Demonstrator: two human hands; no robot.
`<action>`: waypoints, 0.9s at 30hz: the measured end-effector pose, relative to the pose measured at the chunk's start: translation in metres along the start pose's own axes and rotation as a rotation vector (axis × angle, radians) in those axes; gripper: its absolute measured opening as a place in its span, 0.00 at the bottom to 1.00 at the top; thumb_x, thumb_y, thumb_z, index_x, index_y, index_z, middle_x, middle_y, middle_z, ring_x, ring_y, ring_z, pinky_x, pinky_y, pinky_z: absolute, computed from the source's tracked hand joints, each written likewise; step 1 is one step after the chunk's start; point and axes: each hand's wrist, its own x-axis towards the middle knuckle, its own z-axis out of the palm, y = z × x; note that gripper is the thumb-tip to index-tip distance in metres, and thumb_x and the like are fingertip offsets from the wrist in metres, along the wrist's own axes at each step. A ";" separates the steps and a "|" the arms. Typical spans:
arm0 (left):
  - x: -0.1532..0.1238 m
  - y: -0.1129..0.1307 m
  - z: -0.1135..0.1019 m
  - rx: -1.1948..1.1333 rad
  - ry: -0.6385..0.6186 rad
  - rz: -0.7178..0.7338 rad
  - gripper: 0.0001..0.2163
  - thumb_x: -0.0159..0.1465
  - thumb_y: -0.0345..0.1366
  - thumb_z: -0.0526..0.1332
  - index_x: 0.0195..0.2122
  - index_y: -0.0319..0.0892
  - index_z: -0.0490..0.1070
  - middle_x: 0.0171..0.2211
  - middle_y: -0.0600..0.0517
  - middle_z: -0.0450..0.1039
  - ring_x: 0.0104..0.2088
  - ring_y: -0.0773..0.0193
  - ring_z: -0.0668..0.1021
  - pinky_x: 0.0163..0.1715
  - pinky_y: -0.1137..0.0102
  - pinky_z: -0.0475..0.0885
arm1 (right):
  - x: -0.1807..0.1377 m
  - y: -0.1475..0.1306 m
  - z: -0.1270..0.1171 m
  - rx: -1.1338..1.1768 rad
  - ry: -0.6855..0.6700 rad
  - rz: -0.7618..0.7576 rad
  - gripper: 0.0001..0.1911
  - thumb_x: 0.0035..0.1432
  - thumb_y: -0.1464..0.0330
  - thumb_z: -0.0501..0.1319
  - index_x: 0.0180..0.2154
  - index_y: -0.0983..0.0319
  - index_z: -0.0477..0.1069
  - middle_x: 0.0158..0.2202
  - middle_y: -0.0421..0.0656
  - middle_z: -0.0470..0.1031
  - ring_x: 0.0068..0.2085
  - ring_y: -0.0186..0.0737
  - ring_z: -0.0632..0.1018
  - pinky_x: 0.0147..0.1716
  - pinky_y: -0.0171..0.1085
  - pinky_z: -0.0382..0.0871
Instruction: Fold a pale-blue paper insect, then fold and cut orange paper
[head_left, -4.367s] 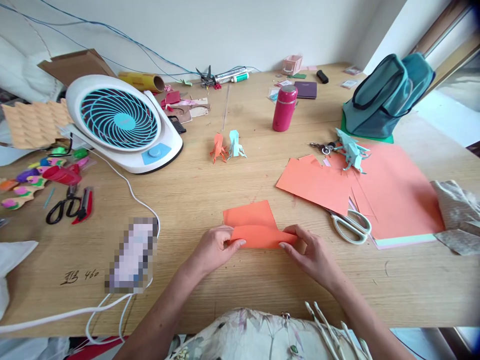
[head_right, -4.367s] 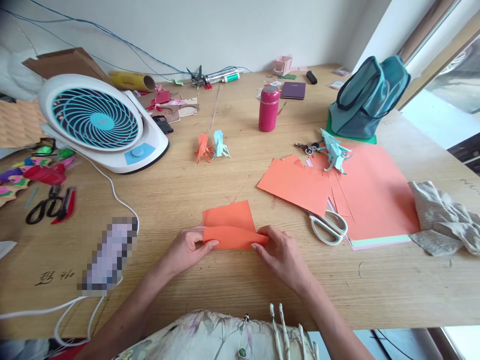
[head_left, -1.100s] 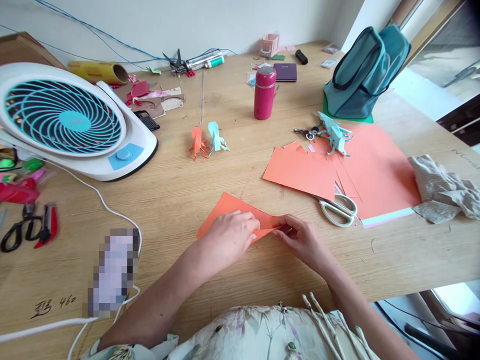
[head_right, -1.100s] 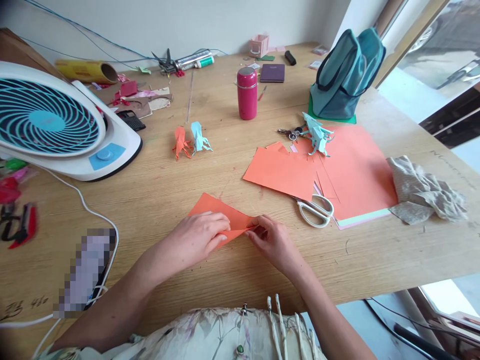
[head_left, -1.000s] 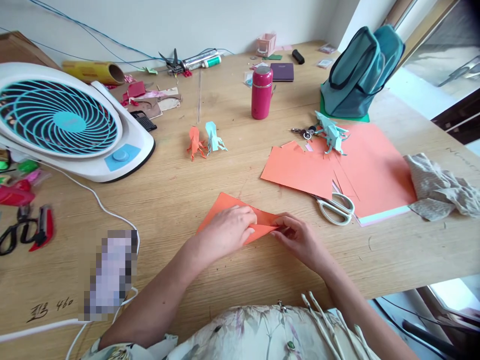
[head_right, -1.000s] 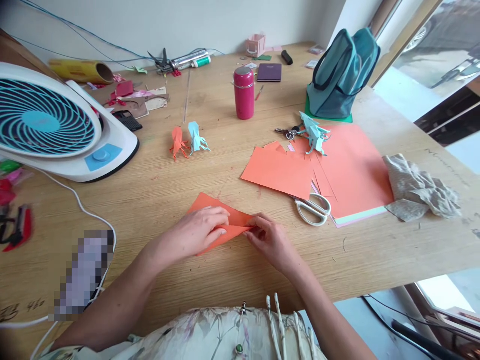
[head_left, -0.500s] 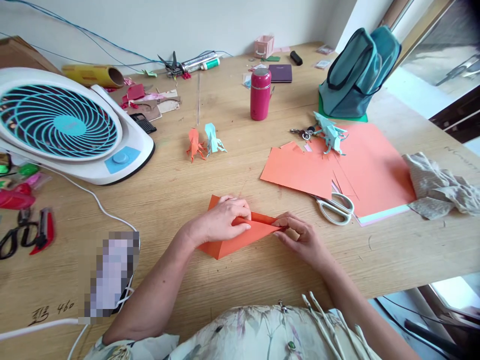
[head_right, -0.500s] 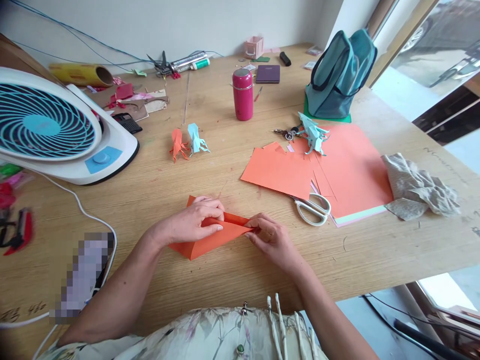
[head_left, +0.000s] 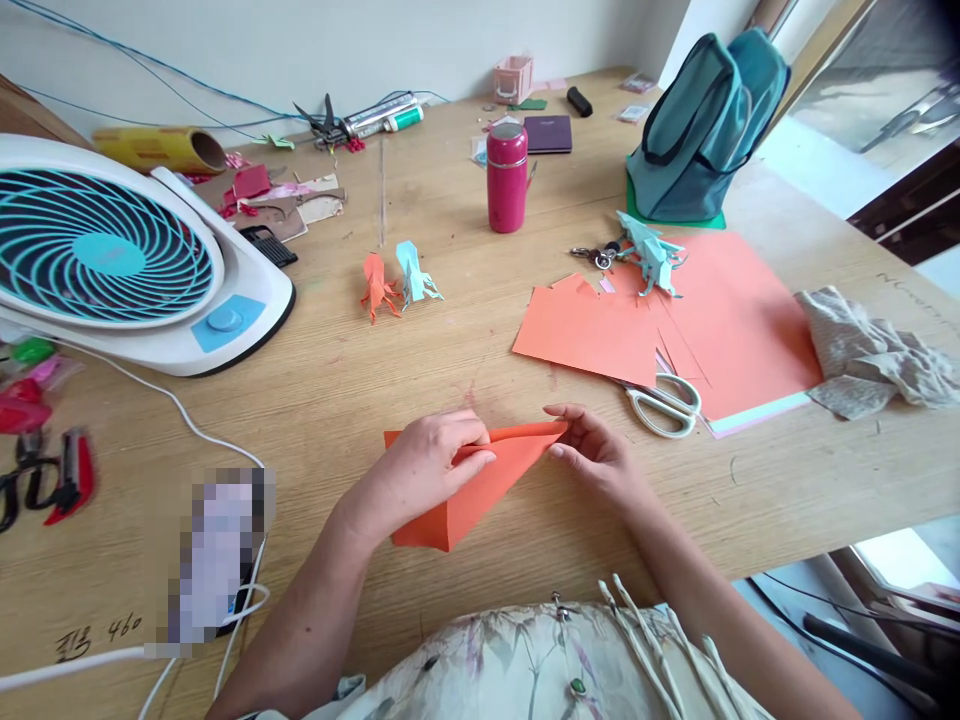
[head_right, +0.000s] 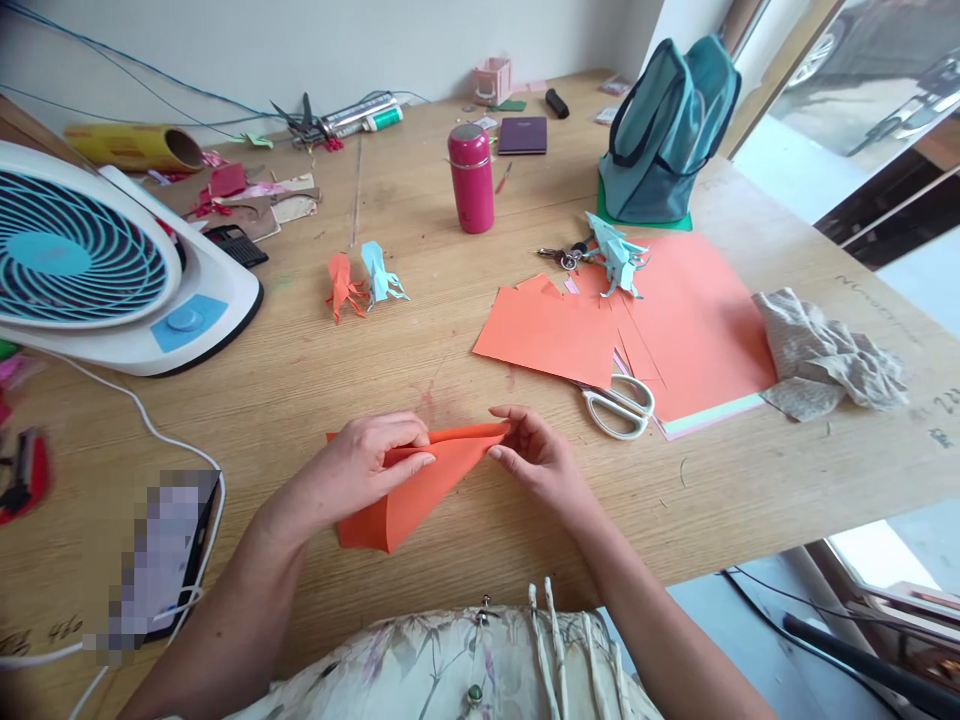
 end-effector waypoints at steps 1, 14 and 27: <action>-0.001 0.000 0.002 -0.017 -0.002 0.000 0.06 0.66 0.33 0.58 0.31 0.42 0.71 0.33 0.53 0.74 0.34 0.64 0.75 0.35 0.70 0.65 | 0.000 -0.001 0.000 0.006 0.000 0.024 0.25 0.53 0.53 0.70 0.49 0.56 0.72 0.37 0.42 0.76 0.37 0.40 0.76 0.39 0.38 0.71; -0.006 0.010 0.013 0.033 0.070 -0.004 0.06 0.66 0.30 0.57 0.32 0.42 0.70 0.32 0.53 0.73 0.32 0.66 0.74 0.33 0.71 0.64 | 0.003 -0.004 -0.007 0.013 -0.012 0.089 0.22 0.56 0.53 0.67 0.47 0.60 0.78 0.26 0.40 0.74 0.32 0.38 0.74 0.36 0.37 0.69; -0.017 0.033 0.016 0.143 0.137 -0.062 0.07 0.67 0.31 0.57 0.30 0.43 0.68 0.31 0.53 0.73 0.32 0.64 0.75 0.32 0.71 0.64 | 0.001 -0.005 -0.005 0.184 -0.004 0.118 0.16 0.52 0.57 0.71 0.39 0.59 0.80 0.24 0.38 0.74 0.27 0.34 0.74 0.31 0.34 0.69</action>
